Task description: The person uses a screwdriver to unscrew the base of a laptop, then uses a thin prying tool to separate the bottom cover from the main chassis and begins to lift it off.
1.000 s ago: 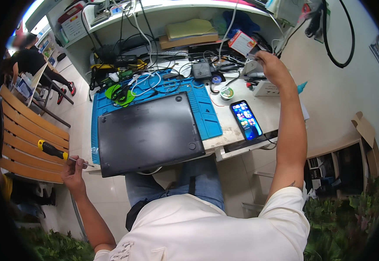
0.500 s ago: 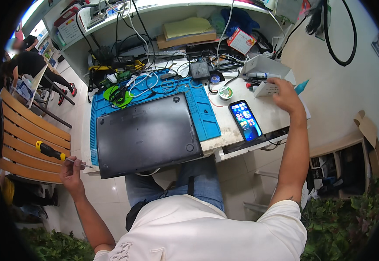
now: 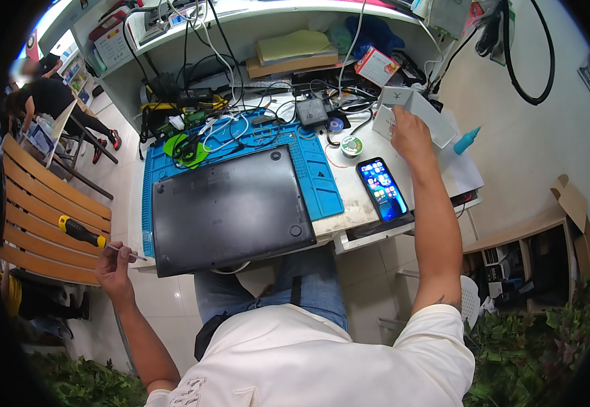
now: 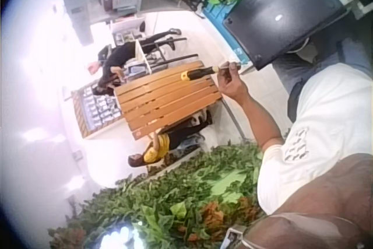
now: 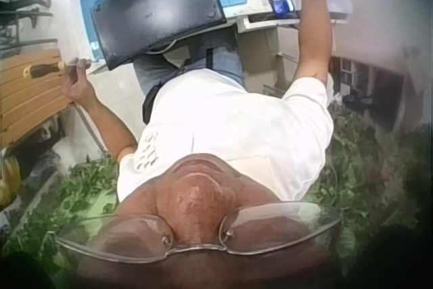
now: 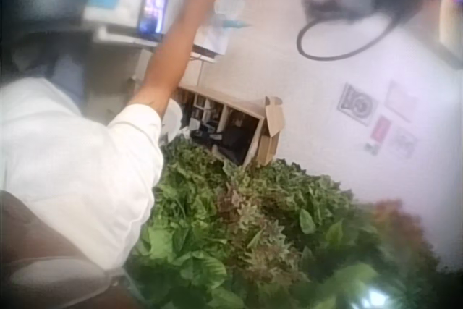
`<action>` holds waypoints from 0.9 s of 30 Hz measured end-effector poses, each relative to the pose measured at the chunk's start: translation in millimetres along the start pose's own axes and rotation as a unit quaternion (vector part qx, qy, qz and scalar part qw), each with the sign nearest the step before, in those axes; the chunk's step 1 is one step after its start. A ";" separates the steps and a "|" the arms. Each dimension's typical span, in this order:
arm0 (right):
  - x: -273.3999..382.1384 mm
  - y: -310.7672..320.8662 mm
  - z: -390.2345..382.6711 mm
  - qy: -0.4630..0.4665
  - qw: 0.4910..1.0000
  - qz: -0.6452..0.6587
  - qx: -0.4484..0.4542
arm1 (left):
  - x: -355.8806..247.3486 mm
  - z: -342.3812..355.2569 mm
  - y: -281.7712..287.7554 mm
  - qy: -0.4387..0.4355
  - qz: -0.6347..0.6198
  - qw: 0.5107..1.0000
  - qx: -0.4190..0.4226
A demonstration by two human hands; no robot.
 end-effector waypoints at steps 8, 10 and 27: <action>-23.7 -11.8 43.8 -0.085 0.993 -0.065 -0.057 | 0.8 -1.0 -2.3 -0.004 0.000 1.000 0.006; -28.1 -17.6 57.1 -0.110 0.990 -0.066 -0.057 | -4.9 -1.6 -5.5 -0.013 -0.002 1.000 0.008; 110.9 -23.2 10.6 0.194 0.971 0.102 -0.101 | -18.0 -2.3 -10.1 -0.025 -0.002 1.000 0.006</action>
Point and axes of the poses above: each hand's wrist, its own z-axis towards the middle knuckle, its own y-axis out of the back of the hand, x = y × z, the point moved 5 cm from there along z, towards the middle knuckle, and after that the axes turned 14 degrees about z, right-handed, at the moved point
